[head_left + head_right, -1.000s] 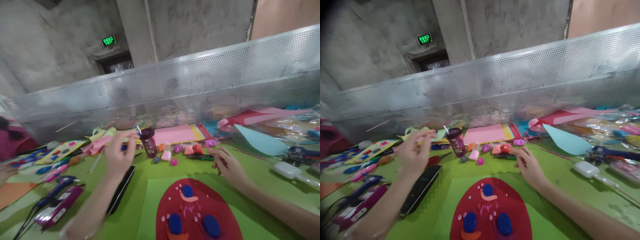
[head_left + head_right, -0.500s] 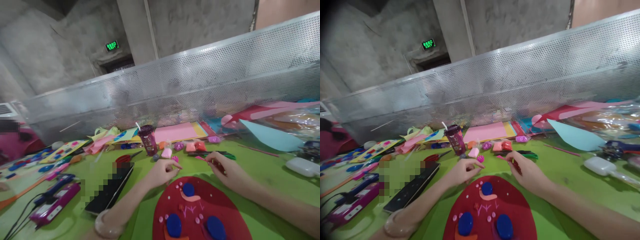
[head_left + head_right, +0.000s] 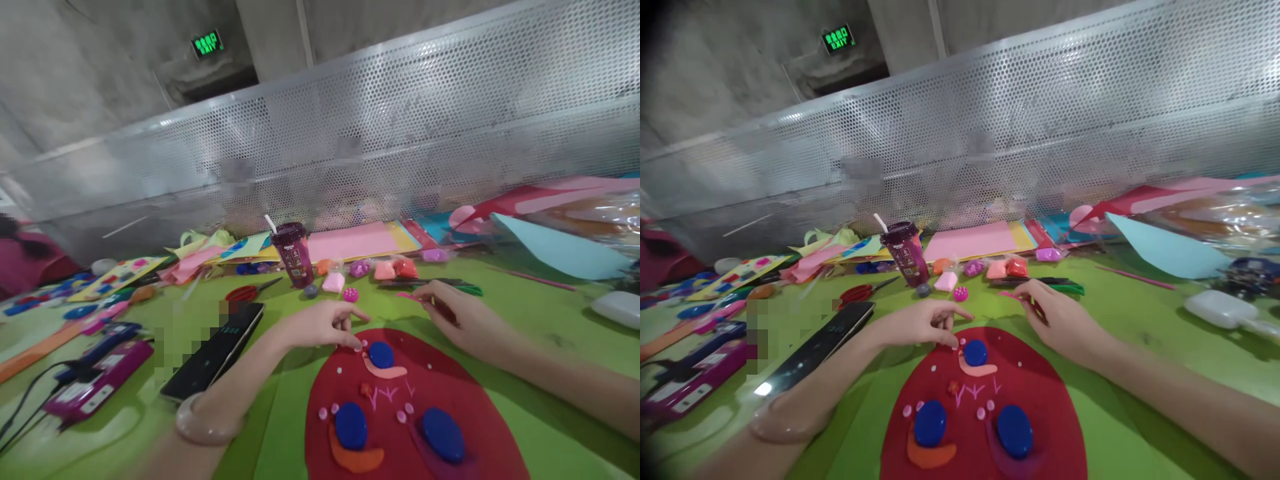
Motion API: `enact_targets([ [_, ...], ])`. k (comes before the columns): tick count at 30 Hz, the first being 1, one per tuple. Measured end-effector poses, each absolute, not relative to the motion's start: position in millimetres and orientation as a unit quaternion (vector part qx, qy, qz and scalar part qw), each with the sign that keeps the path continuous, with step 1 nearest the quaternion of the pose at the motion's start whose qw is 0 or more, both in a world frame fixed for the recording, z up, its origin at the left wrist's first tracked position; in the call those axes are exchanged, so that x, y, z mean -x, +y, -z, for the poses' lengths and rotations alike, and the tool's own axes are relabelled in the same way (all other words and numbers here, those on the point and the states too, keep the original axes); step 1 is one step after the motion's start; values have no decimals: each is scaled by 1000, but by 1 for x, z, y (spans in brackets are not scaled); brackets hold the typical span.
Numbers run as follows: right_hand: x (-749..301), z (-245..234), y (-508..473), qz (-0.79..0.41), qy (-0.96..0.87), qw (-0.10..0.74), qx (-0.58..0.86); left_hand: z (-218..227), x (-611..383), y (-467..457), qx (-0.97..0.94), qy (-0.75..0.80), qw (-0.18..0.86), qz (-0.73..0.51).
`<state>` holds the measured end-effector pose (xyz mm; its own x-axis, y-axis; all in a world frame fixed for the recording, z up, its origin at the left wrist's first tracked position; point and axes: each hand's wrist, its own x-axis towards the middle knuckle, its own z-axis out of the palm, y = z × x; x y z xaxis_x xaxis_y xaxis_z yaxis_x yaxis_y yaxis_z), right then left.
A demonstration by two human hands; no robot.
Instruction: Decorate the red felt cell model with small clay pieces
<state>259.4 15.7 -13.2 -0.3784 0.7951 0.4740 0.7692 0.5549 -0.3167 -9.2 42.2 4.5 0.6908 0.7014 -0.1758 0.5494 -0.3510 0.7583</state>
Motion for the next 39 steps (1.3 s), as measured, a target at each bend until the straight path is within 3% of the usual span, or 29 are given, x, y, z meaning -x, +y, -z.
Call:
enact_targets([
  [19, -261, 14, 15, -19, -858, 279, 431, -3, 11, 43, -790, 359, 481, -124],
  [39, -263, 17, 19, -13, -871, 270, 410, -3, 11, 41, -817, 327, 452, -145],
])
